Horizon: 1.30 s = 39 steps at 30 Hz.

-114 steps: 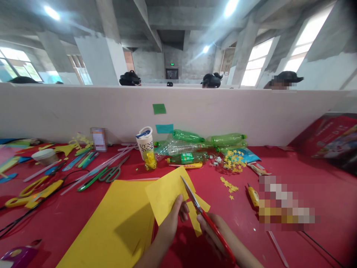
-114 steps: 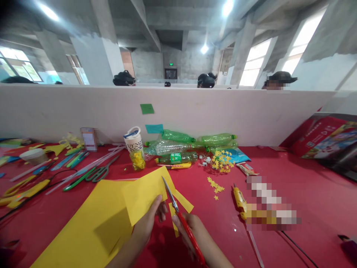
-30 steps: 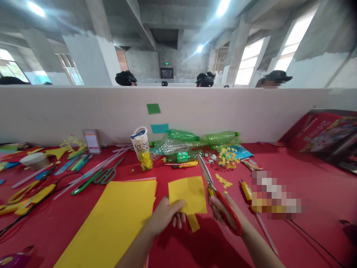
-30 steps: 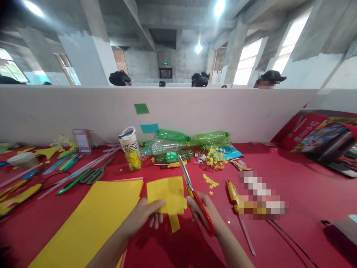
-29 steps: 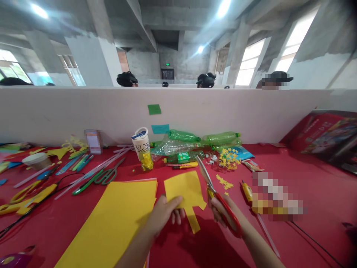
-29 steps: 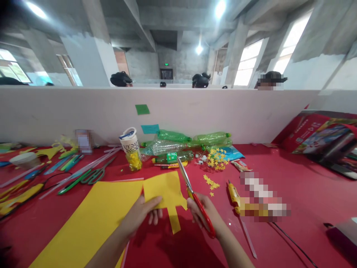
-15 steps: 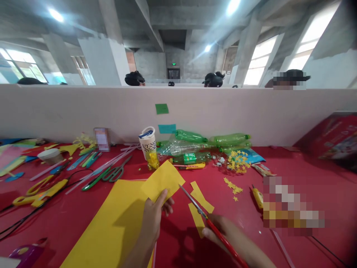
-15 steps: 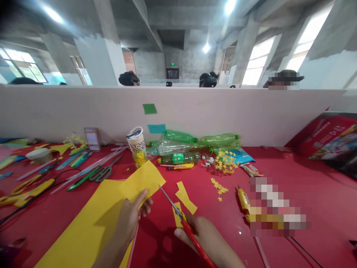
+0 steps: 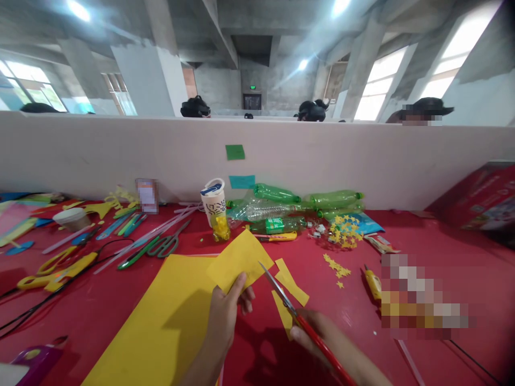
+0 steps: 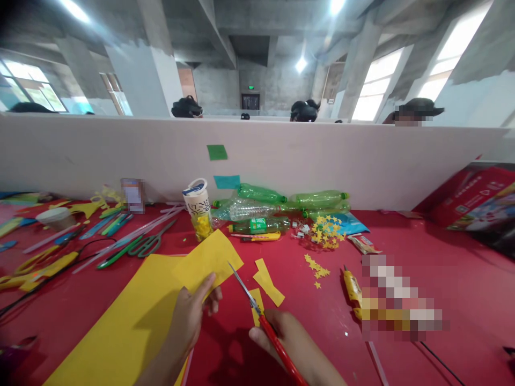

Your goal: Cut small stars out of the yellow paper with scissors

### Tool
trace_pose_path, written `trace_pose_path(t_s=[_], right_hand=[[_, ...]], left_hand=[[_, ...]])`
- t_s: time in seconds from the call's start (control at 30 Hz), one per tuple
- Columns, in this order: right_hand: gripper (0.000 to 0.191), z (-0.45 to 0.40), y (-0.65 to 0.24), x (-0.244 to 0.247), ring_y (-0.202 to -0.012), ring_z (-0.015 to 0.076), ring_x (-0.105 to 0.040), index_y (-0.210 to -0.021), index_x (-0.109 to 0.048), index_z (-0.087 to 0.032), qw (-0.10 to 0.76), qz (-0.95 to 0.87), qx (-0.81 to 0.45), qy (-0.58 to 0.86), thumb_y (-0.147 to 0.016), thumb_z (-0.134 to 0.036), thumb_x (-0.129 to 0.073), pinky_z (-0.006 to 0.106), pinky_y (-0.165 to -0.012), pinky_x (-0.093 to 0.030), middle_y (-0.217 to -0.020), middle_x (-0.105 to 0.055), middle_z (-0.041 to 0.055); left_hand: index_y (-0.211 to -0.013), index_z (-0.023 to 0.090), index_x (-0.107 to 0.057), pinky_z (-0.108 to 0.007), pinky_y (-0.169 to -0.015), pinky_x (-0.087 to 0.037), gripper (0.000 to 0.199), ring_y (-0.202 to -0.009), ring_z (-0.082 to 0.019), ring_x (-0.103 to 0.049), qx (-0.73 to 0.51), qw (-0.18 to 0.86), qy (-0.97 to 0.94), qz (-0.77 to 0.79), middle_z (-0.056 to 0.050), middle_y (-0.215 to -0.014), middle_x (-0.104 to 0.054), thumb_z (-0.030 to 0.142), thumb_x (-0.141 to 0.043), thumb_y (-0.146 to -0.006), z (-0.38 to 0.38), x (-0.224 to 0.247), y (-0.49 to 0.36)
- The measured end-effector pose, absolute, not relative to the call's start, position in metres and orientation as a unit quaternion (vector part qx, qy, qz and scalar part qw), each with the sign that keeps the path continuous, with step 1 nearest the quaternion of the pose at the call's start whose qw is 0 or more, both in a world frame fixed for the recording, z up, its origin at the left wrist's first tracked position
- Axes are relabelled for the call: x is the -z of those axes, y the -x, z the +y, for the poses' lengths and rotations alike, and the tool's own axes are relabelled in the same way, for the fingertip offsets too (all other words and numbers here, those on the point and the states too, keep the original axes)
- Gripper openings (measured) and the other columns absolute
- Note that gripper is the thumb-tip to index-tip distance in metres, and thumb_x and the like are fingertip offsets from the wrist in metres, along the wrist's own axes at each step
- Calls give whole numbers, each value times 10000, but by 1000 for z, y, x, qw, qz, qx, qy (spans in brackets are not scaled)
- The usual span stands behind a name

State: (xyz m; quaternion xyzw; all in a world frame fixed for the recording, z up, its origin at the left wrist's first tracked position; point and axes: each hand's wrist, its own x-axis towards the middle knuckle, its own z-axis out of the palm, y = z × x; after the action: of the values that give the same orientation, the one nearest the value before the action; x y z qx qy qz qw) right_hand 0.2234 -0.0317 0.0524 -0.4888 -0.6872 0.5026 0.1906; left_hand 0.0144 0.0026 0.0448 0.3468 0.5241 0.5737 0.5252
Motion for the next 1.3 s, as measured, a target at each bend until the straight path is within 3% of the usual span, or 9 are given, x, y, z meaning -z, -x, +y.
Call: trace_pose_path(t_s=[0.6, 0.97, 1.3], right_hand=[[496, -34, -217, -53, -474, 81, -386, -806, -514, -162, 200, -652, -546, 487, -841, -646, -412, 199, -446, -284, -538, -426, -55], [547, -29, -214, -48, -393, 61, -324, -693, -423, -196, 188, -606, -576, 516, -778, -735, -386, 186, -393, -237, -462, -339, -83], [416, -31, -218, -53, -452, 77, -378, -689, -427, -197, 195, -629, -544, 519, -820, -583, -507, 186, -425, -271, -521, -416, -61]], left_hand=[[-534, 117, -587, -188, -359, -341, 405, -349, -82, -490, -575, 534, -341, 518, -35, -506, -618, 461, -615, -746, 0, -45, -18], [-540, 120, -583, -186, -363, -341, 365, -344, -78, -484, -562, 537, -358, 517, -19, -486, -602, 423, -624, -740, 2, -44, -16], [-524, 124, -569, -190, -373, -343, 390, -340, -74, -465, -545, 550, -381, 506, -8, -469, -576, 433, -611, -759, 3, -42, -13]])
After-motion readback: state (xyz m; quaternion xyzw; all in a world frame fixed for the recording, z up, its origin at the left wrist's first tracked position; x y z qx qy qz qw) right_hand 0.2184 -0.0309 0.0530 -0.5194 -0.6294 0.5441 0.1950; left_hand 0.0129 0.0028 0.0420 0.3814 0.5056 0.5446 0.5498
